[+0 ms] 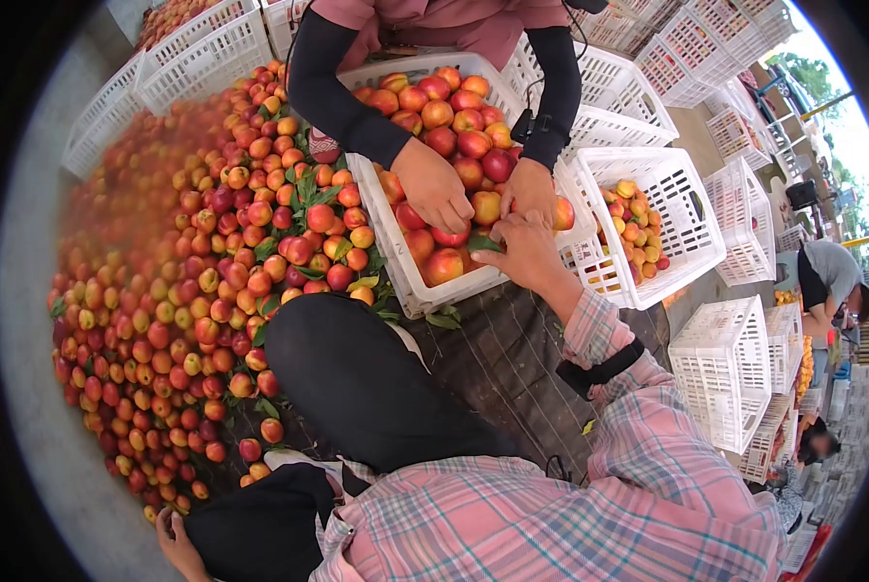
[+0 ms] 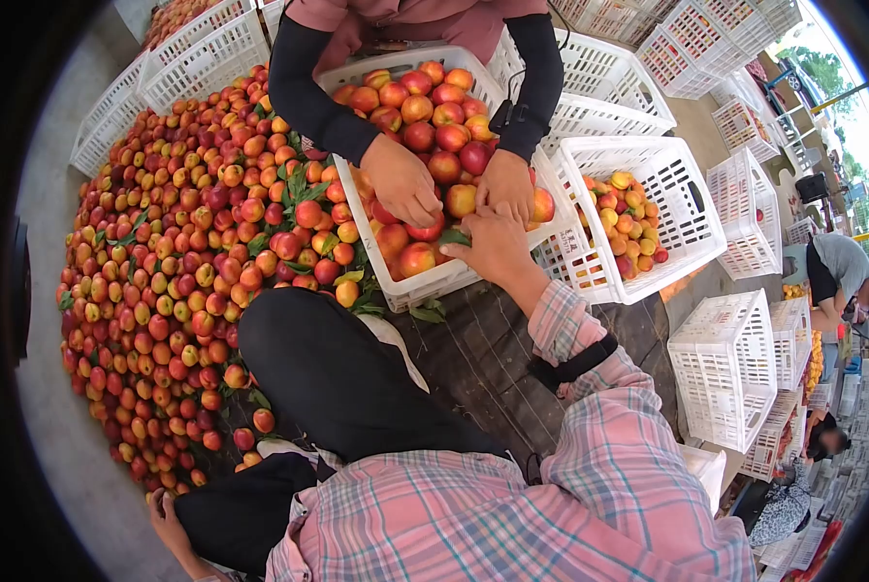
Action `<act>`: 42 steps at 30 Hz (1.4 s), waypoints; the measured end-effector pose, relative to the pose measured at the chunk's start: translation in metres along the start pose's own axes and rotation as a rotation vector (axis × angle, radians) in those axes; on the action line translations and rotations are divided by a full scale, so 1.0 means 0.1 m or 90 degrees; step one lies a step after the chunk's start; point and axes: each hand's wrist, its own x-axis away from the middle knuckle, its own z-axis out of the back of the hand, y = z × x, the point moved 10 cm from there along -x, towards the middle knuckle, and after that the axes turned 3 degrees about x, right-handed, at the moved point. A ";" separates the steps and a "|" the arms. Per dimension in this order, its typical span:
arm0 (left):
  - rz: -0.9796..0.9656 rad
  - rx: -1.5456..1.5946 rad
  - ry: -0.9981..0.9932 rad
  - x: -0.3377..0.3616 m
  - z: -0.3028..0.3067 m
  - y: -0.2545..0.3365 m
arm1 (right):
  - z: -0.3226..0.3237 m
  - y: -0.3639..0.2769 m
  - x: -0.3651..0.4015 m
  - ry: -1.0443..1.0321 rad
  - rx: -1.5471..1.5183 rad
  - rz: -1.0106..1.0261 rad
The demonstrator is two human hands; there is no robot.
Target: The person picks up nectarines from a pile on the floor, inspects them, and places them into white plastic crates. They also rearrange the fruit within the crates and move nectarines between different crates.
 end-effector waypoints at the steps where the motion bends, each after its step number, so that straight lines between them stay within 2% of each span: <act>1: 0.002 0.002 -0.001 0.00 -0.01 -0.04 | -0.07 0.03 0.00 -0.040 -0.043 0.023; 3: 0.006 0.040 0.007 -0.01 -0.01 -0.10 | -0.06 0.07 0.00 -0.080 -0.084 0.046; 5: 0.008 0.028 0.010 0.00 0.00 -0.07 | 0.09 0.25 -0.05 -0.063 -0.184 -0.063; 6: 0.007 0.016 0.013 0.00 0.01 -0.04 | 0.09 0.27 -0.08 -0.064 -0.184 -0.062; 8: 0.004 0.018 0.010 -0.02 0.01 -0.10 | 0.43 0.35 -0.13 0.151 -0.152 -0.040; 9: -0.001 0.021 0.006 -0.04 -0.01 -0.11 | 0.44 0.37 -0.18 0.154 -0.150 -0.042; 11: -0.013 -0.003 0.006 -0.04 -0.01 0.03 | 0.52 0.18 -0.28 0.217 -0.027 0.065; 12: -0.022 -0.029 0.007 -0.03 -0.01 0.08 | 0.48 0.20 -0.34 0.219 -0.026 0.064; 14: -0.023 -0.003 0.008 -0.04 -0.03 0.08 | 0.20 0.05 -0.49 0.150 0.140 0.176; 15: -0.022 0.021 0.007 -0.03 -0.02 0.08 | 0.15 0.09 -0.55 0.150 0.138 0.179; 17: -0.007 0.021 0.012 -0.01 -0.01 0.02 | -0.10 0.20 -0.67 0.061 0.249 0.184; 21: 0.012 0.033 0.012 0.02 -0.01 0.00 | -0.35 0.36 -0.75 -0.001 0.295 0.218; 23: 0.004 0.018 0.014 0.00 0.00 -0.02 | -0.45 0.40 -0.75 -0.060 0.231 0.176; 30: 0.018 0.031 0.005 0.04 -0.05 0.20 | -0.51 0.36 -0.78 -0.049 0.147 0.031; 32: 0.019 0.037 0.010 0.05 -0.05 0.19 | -0.64 0.39 -0.77 -0.092 0.064 -0.017; 35: 0.011 0.037 0.013 -0.01 -0.02 0.02 | -0.71 0.36 -0.75 -0.160 0.016 -0.043; 42: -0.019 0.048 0.021 0.00 0.01 -0.12 | -0.73 0.43 -0.78 -0.162 0.012 0.025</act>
